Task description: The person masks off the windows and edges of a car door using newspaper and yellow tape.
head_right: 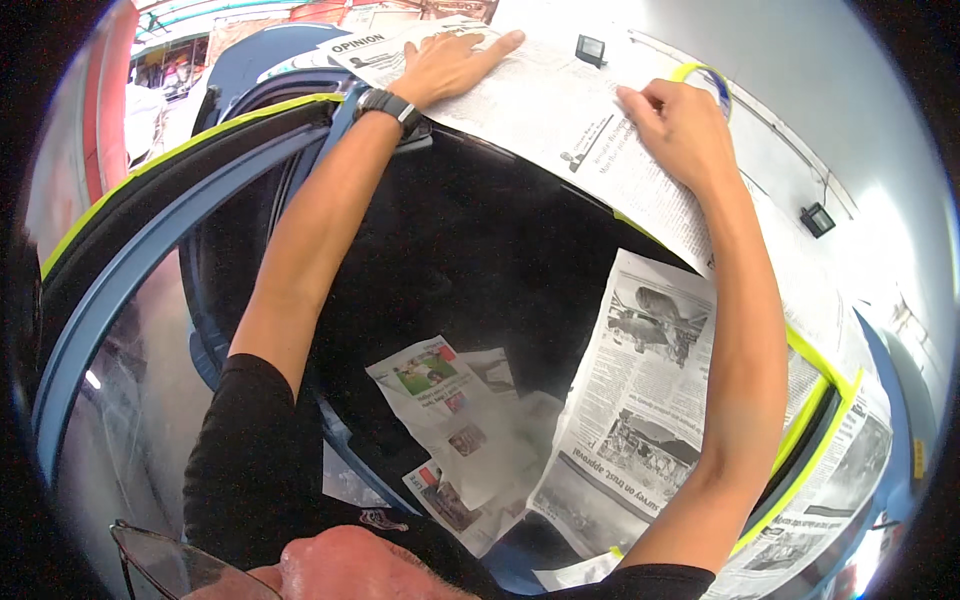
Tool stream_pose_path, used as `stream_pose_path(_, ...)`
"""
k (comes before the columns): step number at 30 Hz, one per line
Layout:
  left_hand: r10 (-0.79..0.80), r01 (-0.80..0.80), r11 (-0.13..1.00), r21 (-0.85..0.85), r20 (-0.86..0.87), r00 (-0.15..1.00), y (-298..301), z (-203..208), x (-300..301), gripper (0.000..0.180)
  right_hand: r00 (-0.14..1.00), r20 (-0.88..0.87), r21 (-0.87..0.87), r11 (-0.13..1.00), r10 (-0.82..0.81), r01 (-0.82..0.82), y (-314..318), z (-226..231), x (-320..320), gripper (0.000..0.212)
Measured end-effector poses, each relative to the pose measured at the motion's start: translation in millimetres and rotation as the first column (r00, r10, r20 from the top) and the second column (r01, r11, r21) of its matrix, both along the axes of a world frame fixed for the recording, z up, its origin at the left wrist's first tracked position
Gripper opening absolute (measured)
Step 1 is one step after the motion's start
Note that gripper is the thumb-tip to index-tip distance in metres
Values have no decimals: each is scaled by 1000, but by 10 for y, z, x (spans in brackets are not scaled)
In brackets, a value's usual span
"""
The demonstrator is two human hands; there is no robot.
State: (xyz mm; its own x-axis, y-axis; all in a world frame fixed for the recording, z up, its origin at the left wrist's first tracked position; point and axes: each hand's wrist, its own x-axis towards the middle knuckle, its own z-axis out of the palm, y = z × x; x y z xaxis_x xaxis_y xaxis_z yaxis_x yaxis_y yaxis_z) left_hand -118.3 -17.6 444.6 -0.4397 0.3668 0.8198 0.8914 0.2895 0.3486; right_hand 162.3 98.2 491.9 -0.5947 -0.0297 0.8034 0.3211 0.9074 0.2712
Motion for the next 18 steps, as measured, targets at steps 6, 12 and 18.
stream_pose_path(6,84,-144,926,350,180,980,-252,-502,-616,105,998,36,57,997,-54,52,-78,21,-76,46)
stream_pose_path(12,230,-285,873,397,182,956,-420,-584,-832,100,999,30,113,993,19,-22,-32,15,-205,47)
stream_pose_path(18,-3,79,938,336,-222,975,-254,-353,85,69,993,49,173,980,-105,95,-50,73,-65,48)
